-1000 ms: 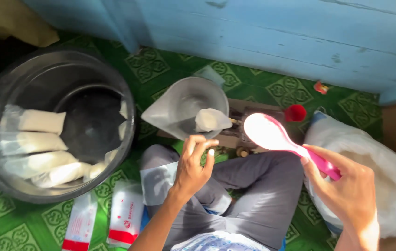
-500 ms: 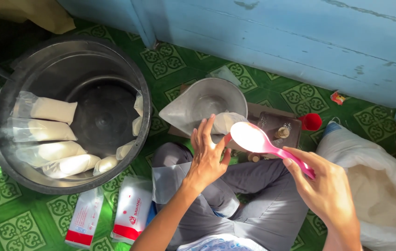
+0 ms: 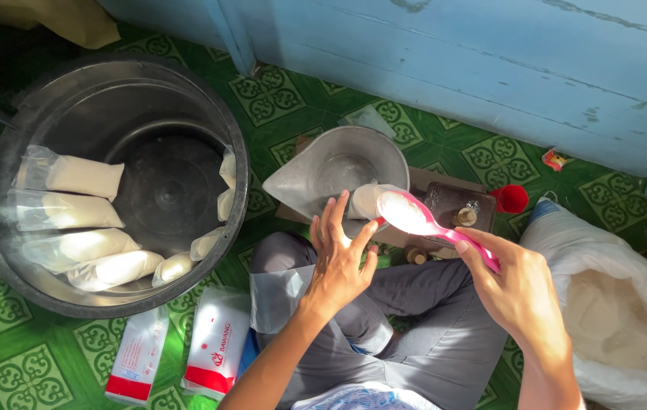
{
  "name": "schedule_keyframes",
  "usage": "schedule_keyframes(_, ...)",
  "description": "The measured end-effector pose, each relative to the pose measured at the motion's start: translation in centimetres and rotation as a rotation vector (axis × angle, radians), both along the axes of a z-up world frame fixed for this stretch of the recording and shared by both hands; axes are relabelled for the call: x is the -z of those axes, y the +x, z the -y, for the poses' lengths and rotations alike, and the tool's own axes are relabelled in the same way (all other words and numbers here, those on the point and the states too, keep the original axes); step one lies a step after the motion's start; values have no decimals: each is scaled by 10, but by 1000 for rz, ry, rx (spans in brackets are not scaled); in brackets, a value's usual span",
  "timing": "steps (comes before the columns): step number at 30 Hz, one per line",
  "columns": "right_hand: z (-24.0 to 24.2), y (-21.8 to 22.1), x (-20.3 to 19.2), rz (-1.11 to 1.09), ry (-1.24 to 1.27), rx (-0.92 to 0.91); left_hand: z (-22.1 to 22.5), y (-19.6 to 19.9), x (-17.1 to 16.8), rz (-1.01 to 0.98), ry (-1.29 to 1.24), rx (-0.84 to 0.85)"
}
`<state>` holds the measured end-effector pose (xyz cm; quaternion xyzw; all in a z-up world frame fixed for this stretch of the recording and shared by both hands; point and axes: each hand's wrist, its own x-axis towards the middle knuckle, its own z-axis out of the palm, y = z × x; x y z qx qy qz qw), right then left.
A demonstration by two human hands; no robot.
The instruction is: Scooping powdered food from a large sack into smaller plastic bags and containers using a spoon.
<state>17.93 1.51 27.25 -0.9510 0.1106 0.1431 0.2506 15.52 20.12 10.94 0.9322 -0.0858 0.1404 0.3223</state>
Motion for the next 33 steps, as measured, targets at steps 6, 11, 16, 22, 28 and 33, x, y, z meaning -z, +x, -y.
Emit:
schedule_keyframes(6, -8, 6, -5, 19, 15, 0, -1, 1, -3, -47, -22, 7)
schedule_keyframes(11, -14, 17, -6, -81, -72, -12, -1, 5, -6, -25, -86, 16)
schedule_keyframes(16, -13, 30, 3, -123, -134, -82, 0, 11, -1, -10, -216, -1)
schedule_keyframes(22, -20, 40, 13, -108, -178, -165, 2, 25, 10, -6, -477, -53)
schedule_keyframes(28, -23, 42, 27, -43, -274, -264, 2, 27, 30, 69, -419, -89)
schedule_keyframes(33, -21, 42, 41, 59, -343, -365, -2, 30, 28, 28, -395, -80)
